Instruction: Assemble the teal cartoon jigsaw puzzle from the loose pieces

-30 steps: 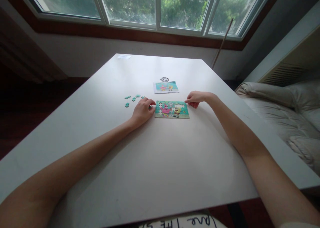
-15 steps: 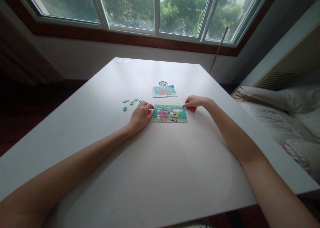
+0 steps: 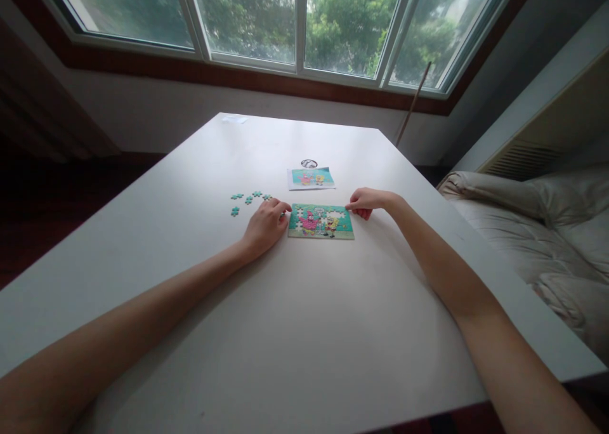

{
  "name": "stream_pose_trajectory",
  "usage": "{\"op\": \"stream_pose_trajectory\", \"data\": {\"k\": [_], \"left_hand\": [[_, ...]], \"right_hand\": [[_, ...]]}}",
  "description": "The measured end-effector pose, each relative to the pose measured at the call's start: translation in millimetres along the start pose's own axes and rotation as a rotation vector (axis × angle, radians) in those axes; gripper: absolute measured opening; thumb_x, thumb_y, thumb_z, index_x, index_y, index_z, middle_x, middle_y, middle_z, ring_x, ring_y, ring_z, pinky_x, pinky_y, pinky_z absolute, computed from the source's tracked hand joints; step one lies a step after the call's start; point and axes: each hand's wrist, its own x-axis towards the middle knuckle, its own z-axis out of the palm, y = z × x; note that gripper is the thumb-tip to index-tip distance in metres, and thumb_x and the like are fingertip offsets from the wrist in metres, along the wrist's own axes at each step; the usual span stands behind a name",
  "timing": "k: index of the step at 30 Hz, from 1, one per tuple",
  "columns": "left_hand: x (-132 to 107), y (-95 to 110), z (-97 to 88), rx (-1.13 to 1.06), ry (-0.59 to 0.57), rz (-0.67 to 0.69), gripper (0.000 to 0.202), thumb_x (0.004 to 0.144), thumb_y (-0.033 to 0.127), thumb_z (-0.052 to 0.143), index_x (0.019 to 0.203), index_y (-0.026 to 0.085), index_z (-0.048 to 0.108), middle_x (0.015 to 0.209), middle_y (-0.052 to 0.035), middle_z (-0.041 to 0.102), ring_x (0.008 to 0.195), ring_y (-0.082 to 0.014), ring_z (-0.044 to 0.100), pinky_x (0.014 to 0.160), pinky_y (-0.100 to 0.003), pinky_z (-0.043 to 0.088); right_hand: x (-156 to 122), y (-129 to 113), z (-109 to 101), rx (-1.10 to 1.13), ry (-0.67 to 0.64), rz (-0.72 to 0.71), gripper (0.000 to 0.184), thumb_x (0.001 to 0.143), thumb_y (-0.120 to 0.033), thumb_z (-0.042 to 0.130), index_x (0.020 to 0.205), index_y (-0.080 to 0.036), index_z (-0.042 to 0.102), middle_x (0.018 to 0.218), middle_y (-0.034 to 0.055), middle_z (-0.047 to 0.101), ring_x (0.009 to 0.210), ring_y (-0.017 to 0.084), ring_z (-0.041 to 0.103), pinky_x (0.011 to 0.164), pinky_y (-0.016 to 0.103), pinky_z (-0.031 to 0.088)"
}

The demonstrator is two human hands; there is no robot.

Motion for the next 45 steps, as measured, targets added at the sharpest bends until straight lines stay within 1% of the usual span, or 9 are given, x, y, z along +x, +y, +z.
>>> {"op": "stream_pose_trajectory", "data": {"k": [10,14,18,21,27,32,36,40,45], "left_hand": [[-0.1,2.9,-2.7,-0.018,0.014,-0.004,0.026,0.085,0.011,0.041,0.097,0.016,0.063,0.096,-0.0083,0.059,0.090,-0.0219,0.056,0.084,-0.034,0.047],[0.4,1.1,-3.0,-0.039,0.016,0.020,0.028,0.083,0.007,0.040,0.095,0.015,0.063,0.095,-0.0078,0.059,0.089,-0.0213,0.056,0.085,-0.034,0.047],[0.6,-1.6,-1.7,-0.068,0.022,0.035,0.031,0.080,0.004,0.039,0.096,0.016,0.063,0.096,-0.0071,0.058,0.087,-0.0199,0.056,0.084,-0.033,0.047],[0.7,-1.9,-1.1,-0.072,0.024,0.034,0.033,0.079,0.002,0.039,0.097,0.016,0.063,0.096,-0.0075,0.058,0.088,-0.0206,0.056,0.084,-0.034,0.048],[0.8,-2.2,-1.4,-0.088,0.028,0.017,0.033,0.079,0.003,0.039,0.096,0.016,0.063,0.096,-0.0076,0.059,0.088,-0.0213,0.056,0.083,-0.035,0.048],[1.7,-4.8,1.0,-0.102,0.046,0.009,0.032,0.079,0.003,0.039,0.095,0.016,0.063,0.095,-0.0075,0.058,0.090,-0.0214,0.056,0.083,-0.034,0.048],[2.8,-6.8,3.0,-0.140,0.064,-0.002,0.031,0.079,0.003,0.039,0.093,0.015,0.063,0.095,-0.0074,0.057,0.088,-0.0201,0.056,0.083,-0.034,0.049],[4.1,-9.2,3.4,-0.210,0.097,-0.056,0.030,0.079,0.003,0.040,0.097,0.016,0.060,0.093,-0.0060,0.056,0.081,-0.0165,0.057,0.079,-0.031,0.050],[5.3,-7.1,0.9,-0.320,0.145,-0.106,0.035,0.074,0.002,0.046,0.105,0.016,0.053,0.080,-0.0009,0.057,0.074,-0.0142,0.058,0.075,-0.029,0.051]], "right_hand": [[1.0,1.4,-0.1,-0.030,0.001,-0.010,0.039,0.084,-0.043,0.062,0.063,-0.012,0.055,0.055,0.0005,0.058,0.043,0.009,0.057,0.049,0.024,0.053],[-0.5,1.1,-2.1,-0.034,-0.013,-0.020,0.045,0.078,-0.053,0.065,0.064,-0.011,0.056,0.058,0.0022,0.061,0.046,0.010,0.059,0.051,0.024,0.053],[0.0,4.0,-4.9,-0.055,-0.046,-0.057,0.053,0.062,-0.062,0.074,0.065,-0.012,0.057,0.062,0.0023,0.062,0.051,0.011,0.061,0.051,0.023,0.053],[1.6,7.3,-6.6,-0.081,-0.065,-0.069,0.057,0.057,-0.066,0.073,0.067,-0.012,0.058,0.064,0.0021,0.061,0.054,0.012,0.062,0.052,0.023,0.052],[1.9,9.0,-8.5,-0.141,-0.110,-0.102,0.057,0.052,-0.063,0.078,0.076,-0.015,0.059,0.075,0.0021,0.062,0.065,0.013,0.062,0.056,0.022,0.051],[-3.5,0.3,-7.9,-0.190,-0.159,-0.126,0.055,0.052,-0.061,0.078,0.075,-0.015,0.057,0.078,0.0015,0.060,0.070,0.012,0.058,0.057,0.021,0.050],[-7.4,-5.4,-7.0,-0.286,-0.137,-0.123,0.054,0.049,-0.056,0.081,0.075,-0.016,0.055,0.077,0.0002,0.058,0.067,0.012,0.057,0.053,0.020,0.047],[-4.8,-3.1,-6.5,-0.225,-0.131,-0.130,0.059,0.054,-0.067,0.074,0.075,-0.017,0.052,0.077,0.0001,0.055,0.067,0.011,0.056,0.055,0.021,0.050],[-0.4,-2.5,-3.1,-0.195,-0.072,-0.059,0.063,0.062,-0.077,0.060,0.070,-0.017,0.046,0.070,0.0001,0.051,0.055,0.010,0.054,0.051,0.024,0.052]]}}
